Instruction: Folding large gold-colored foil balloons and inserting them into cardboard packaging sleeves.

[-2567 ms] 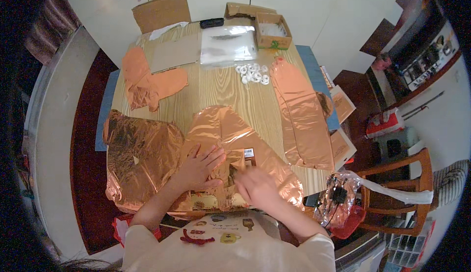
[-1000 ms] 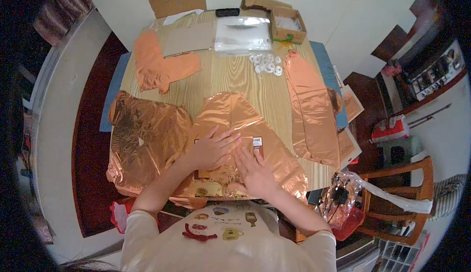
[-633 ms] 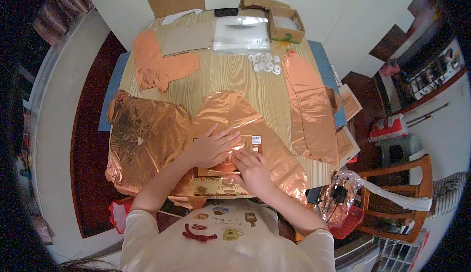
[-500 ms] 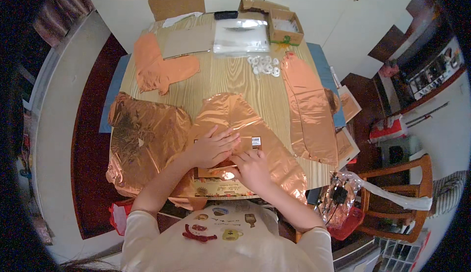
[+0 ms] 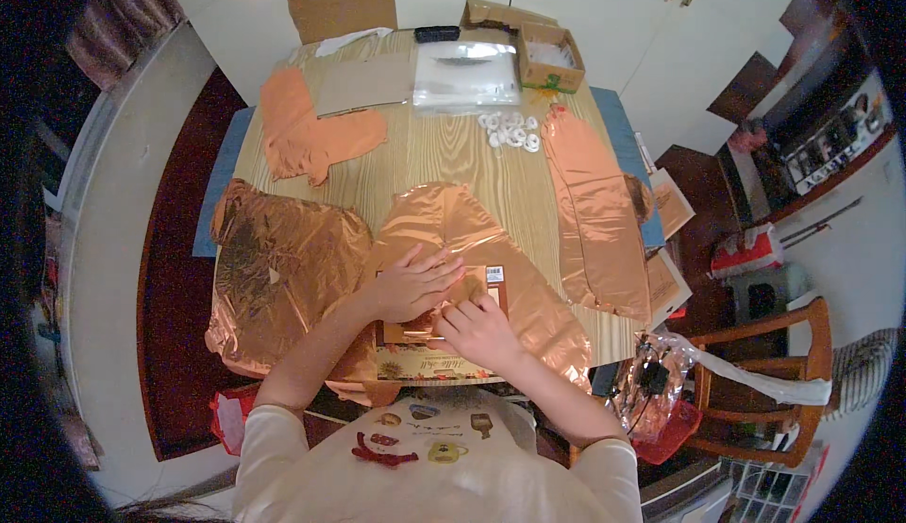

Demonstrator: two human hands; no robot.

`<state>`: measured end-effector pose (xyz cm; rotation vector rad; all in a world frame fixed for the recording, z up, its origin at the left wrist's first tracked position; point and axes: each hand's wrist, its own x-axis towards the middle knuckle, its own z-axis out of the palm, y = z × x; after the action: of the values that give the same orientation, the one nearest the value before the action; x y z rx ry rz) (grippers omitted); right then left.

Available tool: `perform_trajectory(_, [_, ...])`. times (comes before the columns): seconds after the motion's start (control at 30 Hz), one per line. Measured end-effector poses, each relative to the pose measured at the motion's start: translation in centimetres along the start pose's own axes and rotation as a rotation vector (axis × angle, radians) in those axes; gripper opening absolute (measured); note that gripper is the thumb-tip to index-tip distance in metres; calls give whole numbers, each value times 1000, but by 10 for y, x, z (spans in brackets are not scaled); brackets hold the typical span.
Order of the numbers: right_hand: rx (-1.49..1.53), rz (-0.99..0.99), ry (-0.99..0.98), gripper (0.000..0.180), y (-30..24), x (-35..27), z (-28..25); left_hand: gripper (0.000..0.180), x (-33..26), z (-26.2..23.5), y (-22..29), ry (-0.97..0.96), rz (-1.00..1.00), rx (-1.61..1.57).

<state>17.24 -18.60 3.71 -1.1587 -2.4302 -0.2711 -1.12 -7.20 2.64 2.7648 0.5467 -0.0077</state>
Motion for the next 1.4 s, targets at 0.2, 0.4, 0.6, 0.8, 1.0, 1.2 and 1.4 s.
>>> perform_trajectory(0.2, [64,49,7,35,-3,-1,1,55,0,-1,1,8,8,7])
perform_trajectory(0.4, [142,148,-29,31,-5,2,-1,55,-1,7,-2,33,16,38])
perform_trajectory(0.6, [79,161,43,23,-3,0,5,56,-1,13,-4,146,43,78])
perform_trajectory(0.8, [-52,17,40,14,-5,-2,5,57,0,1,0,-7,-4,21])
perform_trajectory(1.0, [35,2,-54,15,-6,-10,-1,57,-1,17,-5,188,54,97])
perform_trajectory(1.2, [114,67,-201,42,-19,-21,-23,60,0,18,-4,212,57,209])
perform_trajectory(1.4, [110,110,-269,70,-29,-31,-28,74,-3,7,4,156,42,149])
